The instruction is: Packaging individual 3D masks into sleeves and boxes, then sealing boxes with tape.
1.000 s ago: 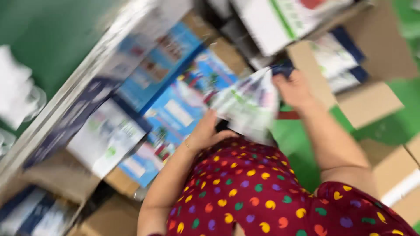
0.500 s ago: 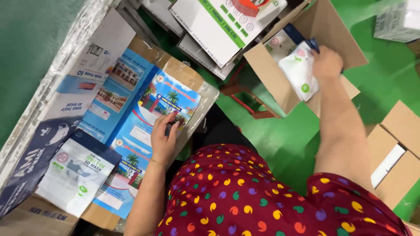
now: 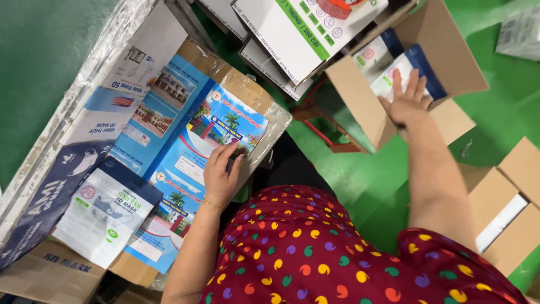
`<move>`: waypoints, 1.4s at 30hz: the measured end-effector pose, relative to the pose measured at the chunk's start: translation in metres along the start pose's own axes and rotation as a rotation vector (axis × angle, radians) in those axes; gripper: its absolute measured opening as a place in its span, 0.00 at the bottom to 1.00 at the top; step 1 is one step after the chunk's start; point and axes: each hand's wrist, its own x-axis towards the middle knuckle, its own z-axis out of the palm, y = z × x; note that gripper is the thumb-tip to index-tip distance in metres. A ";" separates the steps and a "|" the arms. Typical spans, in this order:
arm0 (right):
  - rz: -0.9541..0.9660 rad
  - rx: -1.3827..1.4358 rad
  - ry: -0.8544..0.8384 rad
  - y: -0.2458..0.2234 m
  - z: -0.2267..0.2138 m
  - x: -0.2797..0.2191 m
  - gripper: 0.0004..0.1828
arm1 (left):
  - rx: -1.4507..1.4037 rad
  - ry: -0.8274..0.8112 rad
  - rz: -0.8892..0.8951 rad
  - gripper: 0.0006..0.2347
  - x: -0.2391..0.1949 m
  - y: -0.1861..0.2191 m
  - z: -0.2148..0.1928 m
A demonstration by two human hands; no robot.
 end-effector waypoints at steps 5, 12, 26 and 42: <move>-0.019 -0.046 0.031 0.020 0.038 0.035 0.52 | -0.057 -0.004 -0.027 0.15 -0.007 -0.002 -0.003; -0.320 -0.047 0.740 0.036 0.008 0.054 0.39 | 0.286 0.403 0.187 0.20 -0.018 -0.051 -0.119; -1.473 0.275 0.342 -0.343 -0.012 -0.219 0.20 | 0.647 0.492 -0.674 0.25 0.016 -0.160 -0.394; -1.314 1.056 -0.628 -0.460 0.077 -0.236 0.56 | -1.152 0.414 -0.412 0.15 -0.099 -0.080 -0.155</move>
